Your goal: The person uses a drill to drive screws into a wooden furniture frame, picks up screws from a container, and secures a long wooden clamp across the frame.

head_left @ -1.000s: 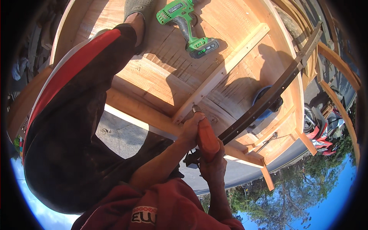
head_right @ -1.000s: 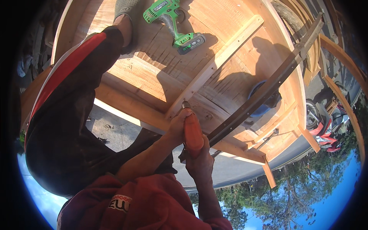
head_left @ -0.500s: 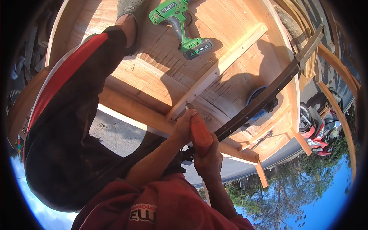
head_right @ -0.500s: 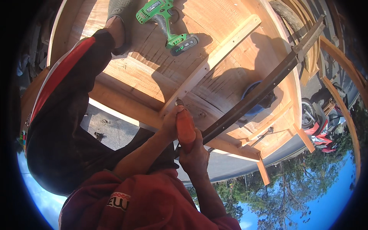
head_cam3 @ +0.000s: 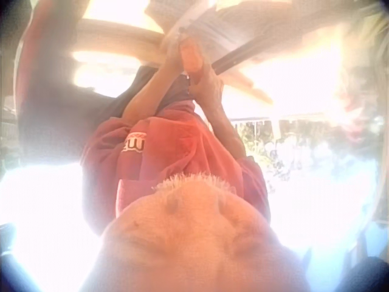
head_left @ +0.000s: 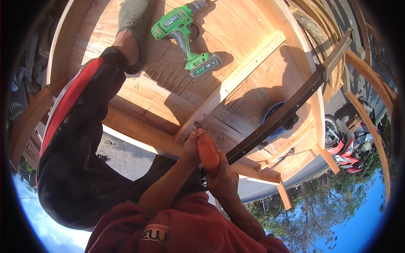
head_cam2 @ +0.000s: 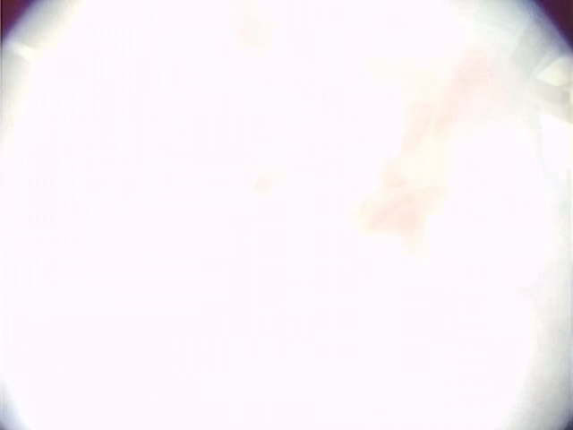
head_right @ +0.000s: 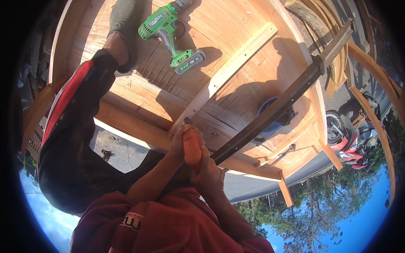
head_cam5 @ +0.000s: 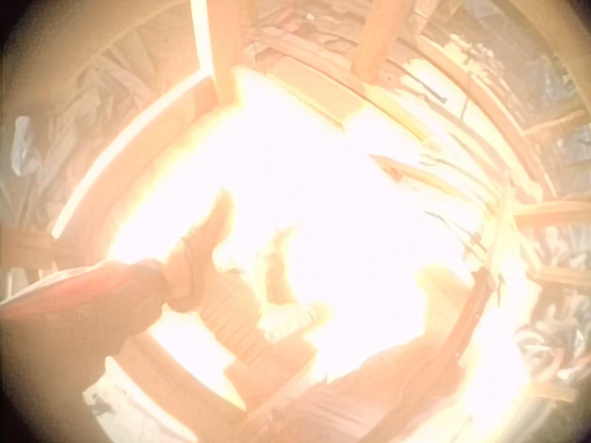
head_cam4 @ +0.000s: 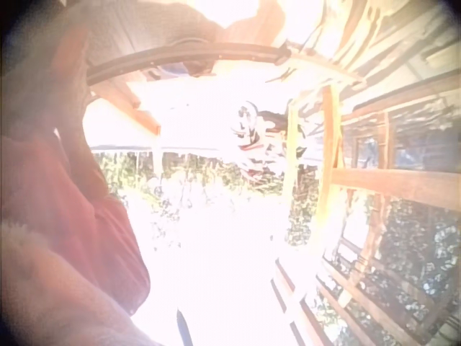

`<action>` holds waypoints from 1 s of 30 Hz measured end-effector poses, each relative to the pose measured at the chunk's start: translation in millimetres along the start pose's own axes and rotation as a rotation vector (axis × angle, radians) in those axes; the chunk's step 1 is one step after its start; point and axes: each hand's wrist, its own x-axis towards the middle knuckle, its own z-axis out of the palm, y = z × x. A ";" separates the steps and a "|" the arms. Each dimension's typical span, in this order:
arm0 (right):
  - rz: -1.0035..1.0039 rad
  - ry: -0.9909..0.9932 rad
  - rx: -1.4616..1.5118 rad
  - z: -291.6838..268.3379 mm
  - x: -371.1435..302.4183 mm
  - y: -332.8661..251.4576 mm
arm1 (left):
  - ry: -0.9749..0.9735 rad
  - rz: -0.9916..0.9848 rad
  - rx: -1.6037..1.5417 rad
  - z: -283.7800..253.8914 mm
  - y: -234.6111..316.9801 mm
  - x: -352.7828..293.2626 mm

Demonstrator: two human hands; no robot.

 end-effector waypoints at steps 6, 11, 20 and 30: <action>-0.077 0.070 -0.036 17.8 -6.4 9.2 | -0.084 -0.038 0.077 5.6 14.4 3.8; -0.090 0.086 -0.014 3.4 4.9 23.0 | -0.132 -0.034 -0.017 -9.7 -6.0 1.3; -0.143 0.131 0.037 39.6 -22.6 18.3 | 0.237 -0.253 0.633 39.2 31.2 -31.2; -0.137 0.002 -0.082 12.3 -14.6 7.5 | 0.220 -0.291 0.616 -3.0 27.1 -3.9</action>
